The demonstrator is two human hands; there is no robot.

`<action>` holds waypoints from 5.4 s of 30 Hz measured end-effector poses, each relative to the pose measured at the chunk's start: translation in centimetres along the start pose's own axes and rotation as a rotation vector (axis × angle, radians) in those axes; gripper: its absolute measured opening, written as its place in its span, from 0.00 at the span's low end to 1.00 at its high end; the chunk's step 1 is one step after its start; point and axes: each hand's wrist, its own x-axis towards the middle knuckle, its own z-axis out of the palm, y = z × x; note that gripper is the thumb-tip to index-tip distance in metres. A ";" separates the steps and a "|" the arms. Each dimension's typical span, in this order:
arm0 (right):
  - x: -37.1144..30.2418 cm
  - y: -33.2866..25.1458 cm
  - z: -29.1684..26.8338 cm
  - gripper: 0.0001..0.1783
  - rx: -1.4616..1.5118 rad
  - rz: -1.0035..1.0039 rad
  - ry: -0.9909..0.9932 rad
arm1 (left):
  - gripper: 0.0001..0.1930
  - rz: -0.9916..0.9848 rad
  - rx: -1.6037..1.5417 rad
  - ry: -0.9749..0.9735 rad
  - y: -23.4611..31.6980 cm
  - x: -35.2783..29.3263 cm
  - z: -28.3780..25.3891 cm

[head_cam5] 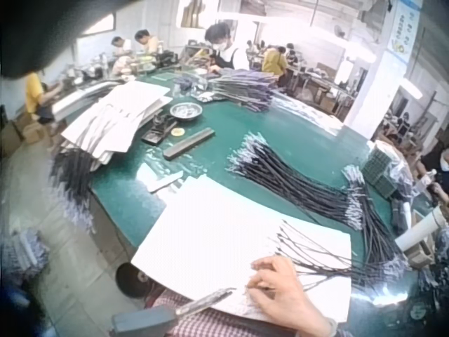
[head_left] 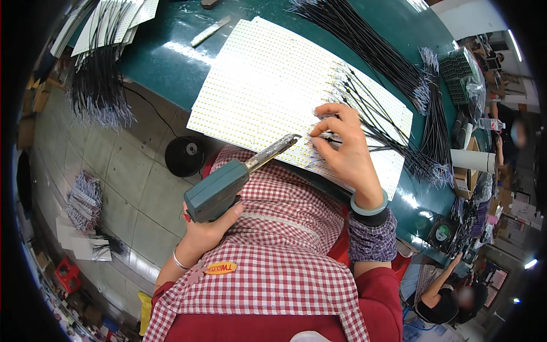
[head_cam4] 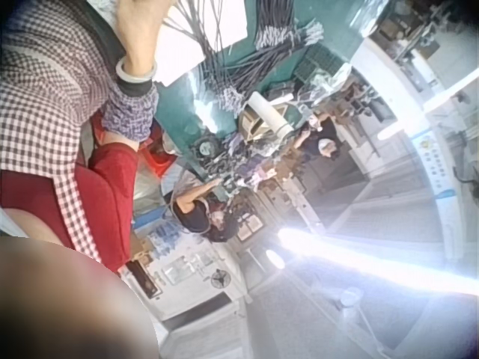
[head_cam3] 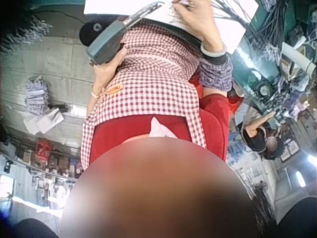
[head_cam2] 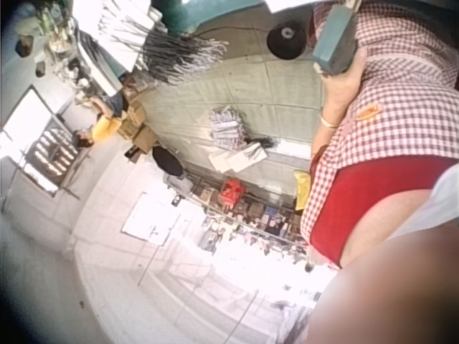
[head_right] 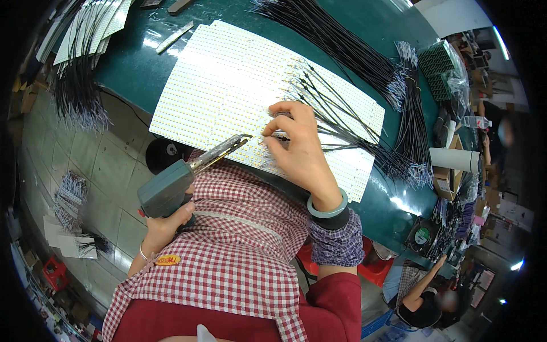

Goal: The person solders wires onto an LED board using a soldering iron.

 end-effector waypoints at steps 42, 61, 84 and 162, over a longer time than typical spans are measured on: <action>-1.8 -2.1 0.8 0.06 -0.227 -0.128 -0.043 | 0.10 0.178 0.177 -0.030 -0.8 -0.4 -0.3; -1.7 -2.2 0.8 0.05 -0.235 -0.126 -0.065 | 0.10 0.312 0.230 -0.002 -1.7 -0.5 -0.6; -2.9 -1.6 -0.2 0.09 -0.146 -0.162 -0.087 | 0.11 0.260 0.193 0.047 -1.4 -1.1 -0.7; 0.7 14.3 -9.6 0.22 -0.270 0.190 0.178 | 0.15 0.657 0.307 0.778 -1.7 10.4 -0.4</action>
